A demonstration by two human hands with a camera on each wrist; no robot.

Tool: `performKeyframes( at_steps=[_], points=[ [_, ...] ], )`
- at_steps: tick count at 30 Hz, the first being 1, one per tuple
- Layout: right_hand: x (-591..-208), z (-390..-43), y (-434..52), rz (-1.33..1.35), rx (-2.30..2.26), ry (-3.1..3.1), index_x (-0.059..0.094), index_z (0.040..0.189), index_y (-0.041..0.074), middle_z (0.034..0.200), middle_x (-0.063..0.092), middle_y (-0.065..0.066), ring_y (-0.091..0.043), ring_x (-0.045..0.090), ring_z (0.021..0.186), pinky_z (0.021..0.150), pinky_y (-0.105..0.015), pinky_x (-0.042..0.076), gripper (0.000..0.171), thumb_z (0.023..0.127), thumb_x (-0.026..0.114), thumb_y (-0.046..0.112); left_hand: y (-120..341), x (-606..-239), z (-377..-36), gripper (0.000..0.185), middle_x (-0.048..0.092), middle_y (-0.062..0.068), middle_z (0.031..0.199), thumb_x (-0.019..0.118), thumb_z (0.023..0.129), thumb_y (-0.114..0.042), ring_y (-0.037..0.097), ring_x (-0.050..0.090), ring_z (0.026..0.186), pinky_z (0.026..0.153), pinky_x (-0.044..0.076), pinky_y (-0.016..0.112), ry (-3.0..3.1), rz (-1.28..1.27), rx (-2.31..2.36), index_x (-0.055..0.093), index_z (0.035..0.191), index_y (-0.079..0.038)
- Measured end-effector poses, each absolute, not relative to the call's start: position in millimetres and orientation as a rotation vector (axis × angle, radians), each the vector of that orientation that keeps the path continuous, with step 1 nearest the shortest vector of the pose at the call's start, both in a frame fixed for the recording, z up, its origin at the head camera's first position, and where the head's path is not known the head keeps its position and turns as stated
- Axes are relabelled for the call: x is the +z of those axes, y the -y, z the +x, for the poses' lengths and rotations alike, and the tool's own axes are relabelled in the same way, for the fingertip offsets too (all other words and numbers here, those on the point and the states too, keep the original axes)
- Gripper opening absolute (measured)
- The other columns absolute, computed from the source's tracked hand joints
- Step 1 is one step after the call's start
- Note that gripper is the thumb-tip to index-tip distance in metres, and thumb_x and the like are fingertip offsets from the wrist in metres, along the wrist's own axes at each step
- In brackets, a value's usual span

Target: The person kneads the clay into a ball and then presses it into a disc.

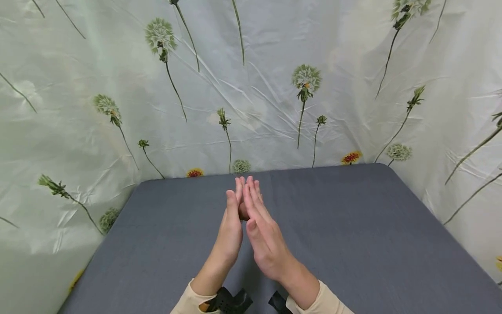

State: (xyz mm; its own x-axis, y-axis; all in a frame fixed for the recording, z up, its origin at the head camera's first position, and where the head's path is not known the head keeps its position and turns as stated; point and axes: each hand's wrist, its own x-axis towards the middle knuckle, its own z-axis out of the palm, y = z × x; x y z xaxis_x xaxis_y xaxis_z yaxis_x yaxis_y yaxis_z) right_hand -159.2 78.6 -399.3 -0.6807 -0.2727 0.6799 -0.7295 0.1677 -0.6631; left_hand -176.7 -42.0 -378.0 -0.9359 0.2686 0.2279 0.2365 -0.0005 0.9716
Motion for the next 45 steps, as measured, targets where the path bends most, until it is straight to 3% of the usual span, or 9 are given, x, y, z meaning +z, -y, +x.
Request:
performKeyframes(
  at_steps=[7,15,23,31,36,38,40,43,45],
  points=[
    [-390.6,-173.2,-98.5,0.849,1.53,2.04,0.017,0.171,0.003,0.181,0.012,-0.007,-0.02,0.003,0.17,0.135,-0.024,0.002,0.057,0.12,0.014,0.029,24.1,-386.0,-170.7,0.07,-0.007,-0.002,0.182,-0.003,0.114,-0.056,0.023,-0.007,0.169,0.135,0.005,0.059,-2.074,0.703,1.969,-0.007,0.173,-0.019],
    [-404.4,-175.2,-89.3,0.897,1.904,2.032,0.013,0.172,0.005,0.182,0.01,-0.006,-0.016,0.007,0.168,0.13,-0.013,0.01,0.06,0.12,0.008,0.035,39.8,-374.9,-169.8,0.083,-0.009,-0.008,0.181,-0.006,0.106,-0.072,0.02,-0.018,0.168,0.133,-0.003,0.064,-2.16,0.578,2.105,-0.001,0.173,-0.023],
    [-398.2,-163.8,-80.2,0.995,1.964,1.955,0.014,0.172,0.005,0.182,0.01,-0.01,-0.021,-0.001,0.169,0.132,-0.015,0.006,0.063,0.119,0.003,0.037,51.8,-380.1,-187.0,0.088,0.007,-0.007,0.182,-0.003,0.104,-0.077,0.021,0.009,0.169,0.134,0.002,0.064,-2.109,0.559,2.168,-0.005,0.173,-0.022],
    [-396.8,-176.4,-97.0,0.896,2.023,1.935,0.014,0.172,0.006,0.182,0.013,-0.01,-0.02,0.0,0.17,0.134,-0.025,0.005,0.071,0.117,0.002,0.049,37.2,-393.1,-183.8,0.087,0.007,0.002,0.182,-0.003,0.105,-0.074,0.023,0.005,0.17,0.135,0.005,0.062,-2.012,0.723,2.037,-0.019,0.17,-0.018],
    [-411.9,-183.0,-88.7,0.814,2.07,2.018,0.008,0.173,0.008,0.182,0.009,-0.007,-0.026,0.004,0.169,0.128,-0.014,0.016,0.067,0.118,0.003,0.045,42.5,-383.4,-174.7,0.08,-0.006,-0.004,0.181,-0.004,0.109,-0.067,0.021,-0.009,0.169,0.134,0.005,0.063,-2.239,0.753,1.994,-0.007,0.172,-0.018],
    [-417.8,-179.7,-78.9,0.848,2.062,2.047,0.003,0.173,0.008,0.182,0.007,-0.007,-0.028,0.004,0.169,0.126,-0.01,0.015,0.063,0.119,0.005,0.04,48.6,-379.7,-177.2,0.082,0.035,0.008,0.173,-0.005,0.108,-0.07,0.022,0.027,0.163,0.131,0.024,0.055,-2.309,0.686,2.025,-0.002,0.173,-0.021],
    [-421.7,-173.9,-69.5,0.909,2.03,2.068,0.0,0.173,0.009,0.182,0.003,-0.006,-0.027,0.001,0.169,0.127,-0.009,0.012,0.06,0.12,0.007,0.035,55.5,-377.8,-182.9,0.085,0.068,0.016,0.125,-0.004,0.105,-0.074,0.018,0.063,0.117,0.112,0.043,0.041,-2.337,0.595,2.081,0.002,0.174,-0.024],
    [-422.3,-165.2,-61.1,0.962,1.967,2.086,0.001,0.173,0.011,0.183,0.0,-0.002,-0.023,-0.001,0.169,0.128,-0.01,0.007,0.057,0.12,0.01,0.03,63.3,-377.3,-191.0,0.085,0.068,0.008,0.119,-0.004,0.103,-0.078,0.01,0.055,0.081,0.088,0.049,0.028,-2.299,0.466,2.137,0.001,0.174,-0.03],
    [-420.1,-161.6,-60.3,0.966,1.915,2.083,0.006,0.173,0.011,0.182,0.001,-0.001,-0.021,-0.001,0.169,0.129,-0.012,0.005,0.056,0.12,0.012,0.028,64.6,-378.5,-194.0,0.082,0.046,0.003,0.166,-0.003,0.105,-0.075,0.013,0.066,0.104,0.092,0.051,0.029,-2.291,0.451,2.132,-0.003,0.173,-0.029]
  ],
)
